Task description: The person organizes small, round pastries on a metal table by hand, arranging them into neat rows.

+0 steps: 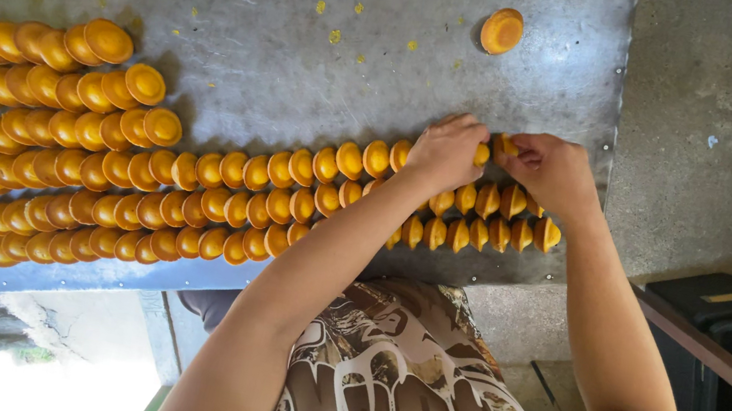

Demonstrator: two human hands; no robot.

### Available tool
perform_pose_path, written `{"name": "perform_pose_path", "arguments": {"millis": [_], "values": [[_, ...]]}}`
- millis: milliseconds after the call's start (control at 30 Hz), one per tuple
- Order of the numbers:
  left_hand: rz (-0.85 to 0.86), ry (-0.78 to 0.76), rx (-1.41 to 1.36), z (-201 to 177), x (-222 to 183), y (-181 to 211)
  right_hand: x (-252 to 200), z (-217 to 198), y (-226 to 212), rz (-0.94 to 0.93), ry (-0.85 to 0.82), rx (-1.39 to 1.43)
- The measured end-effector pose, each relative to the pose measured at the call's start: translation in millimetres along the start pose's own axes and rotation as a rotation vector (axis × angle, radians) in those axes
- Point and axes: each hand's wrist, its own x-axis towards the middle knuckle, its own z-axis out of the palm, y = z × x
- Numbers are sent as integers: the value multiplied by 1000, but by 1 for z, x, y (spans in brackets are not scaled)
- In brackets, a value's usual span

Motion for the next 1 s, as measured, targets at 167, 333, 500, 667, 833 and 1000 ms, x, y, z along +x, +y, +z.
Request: {"name": "perform_pose_path", "arguments": {"millis": [167, 333, 500, 667, 833, 1000], "values": [[17, -83, -55, -17, -8, -3, 1, -3, -10, 33, -114, 30], [-99, 138, 180, -86, 17, -50, 45, -13, 2, -79, 16, 12], [-206, 366, 390, -143, 56, -107, 114, -1, 4, -159, 158, 15], [153, 323, 899, -142, 83, -139, 146, 26, 7, -277, 305, -141], [159, 324, 850, -152, 82, -140, 117, 24, 41, -98, 330, -40], [135, 329, 229, -119, 58, -88, 50, -11, 61, -113, 477, -249]]}}
